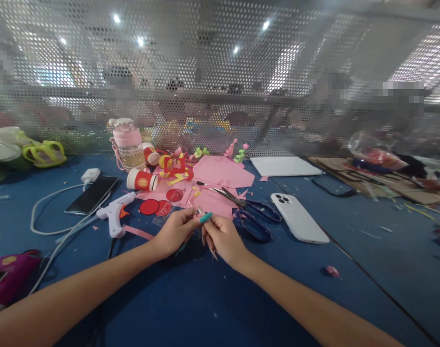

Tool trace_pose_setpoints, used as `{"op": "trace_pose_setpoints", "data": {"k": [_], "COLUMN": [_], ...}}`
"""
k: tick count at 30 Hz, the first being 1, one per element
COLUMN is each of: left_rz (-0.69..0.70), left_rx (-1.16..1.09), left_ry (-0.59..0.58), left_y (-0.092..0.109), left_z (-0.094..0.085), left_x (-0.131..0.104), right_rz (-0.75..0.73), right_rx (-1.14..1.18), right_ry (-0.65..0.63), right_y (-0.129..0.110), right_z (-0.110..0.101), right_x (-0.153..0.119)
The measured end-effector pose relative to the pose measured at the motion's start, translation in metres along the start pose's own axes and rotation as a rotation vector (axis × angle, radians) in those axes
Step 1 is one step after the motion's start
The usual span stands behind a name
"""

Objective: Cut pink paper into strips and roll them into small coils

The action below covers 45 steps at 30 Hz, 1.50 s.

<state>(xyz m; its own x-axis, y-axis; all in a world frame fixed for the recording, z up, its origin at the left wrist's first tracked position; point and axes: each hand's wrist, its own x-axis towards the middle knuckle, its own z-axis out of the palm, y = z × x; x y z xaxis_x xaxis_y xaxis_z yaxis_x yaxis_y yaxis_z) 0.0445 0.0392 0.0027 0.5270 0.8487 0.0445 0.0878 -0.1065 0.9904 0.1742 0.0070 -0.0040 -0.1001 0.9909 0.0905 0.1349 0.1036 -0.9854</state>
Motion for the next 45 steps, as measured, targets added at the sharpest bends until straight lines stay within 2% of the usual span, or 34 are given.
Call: {"op": "trace_pose_setpoints", "data": {"k": [9, 14, 20, 25, 29, 40, 42, 45], "left_rz": [0.027, 0.002, 0.036, 0.111, 0.108, 0.124, 0.131, 0.061], "left_rx": [-0.037, -0.076, 0.053, 0.216, 0.231, 0.179, 0.218, 0.331], "left_ry": [-0.009, 0.037, 0.075, 0.17, 0.21, 0.221, 0.197, 0.169], "left_y": [0.0036, 0.0041, 0.0025, 0.0031, 0.0019, 0.0051, 0.0055, 0.0072], "left_z": [0.0015, 0.0036, 0.0031, 0.0019, 0.0009, 0.0014, 0.0001, -0.0035], "left_x": [-0.0035, -0.0047, -0.0054, -0.004, -0.0026, -0.0034, -0.003, -0.0028], "right_rz": [-0.029, -0.066, 0.01, 0.029, 0.027, 0.027, 0.014, 0.009], "right_rx": [0.012, -0.015, 0.115, 0.178, 0.185, 0.123, 0.11, 0.108], "right_ry": [-0.001, 0.0, -0.022, -0.037, -0.021, -0.011, 0.011, 0.025], "right_y": [-0.003, -0.0059, -0.0058, -0.0049, -0.0026, -0.0017, -0.0017, -0.0015], "right_z": [-0.0008, -0.0002, 0.0015, 0.0042, 0.0062, 0.0073, 0.0069, 0.0054], "right_x": [-0.0005, -0.0031, -0.0029, -0.0038, -0.0043, -0.0029, -0.0025, -0.0019]}}
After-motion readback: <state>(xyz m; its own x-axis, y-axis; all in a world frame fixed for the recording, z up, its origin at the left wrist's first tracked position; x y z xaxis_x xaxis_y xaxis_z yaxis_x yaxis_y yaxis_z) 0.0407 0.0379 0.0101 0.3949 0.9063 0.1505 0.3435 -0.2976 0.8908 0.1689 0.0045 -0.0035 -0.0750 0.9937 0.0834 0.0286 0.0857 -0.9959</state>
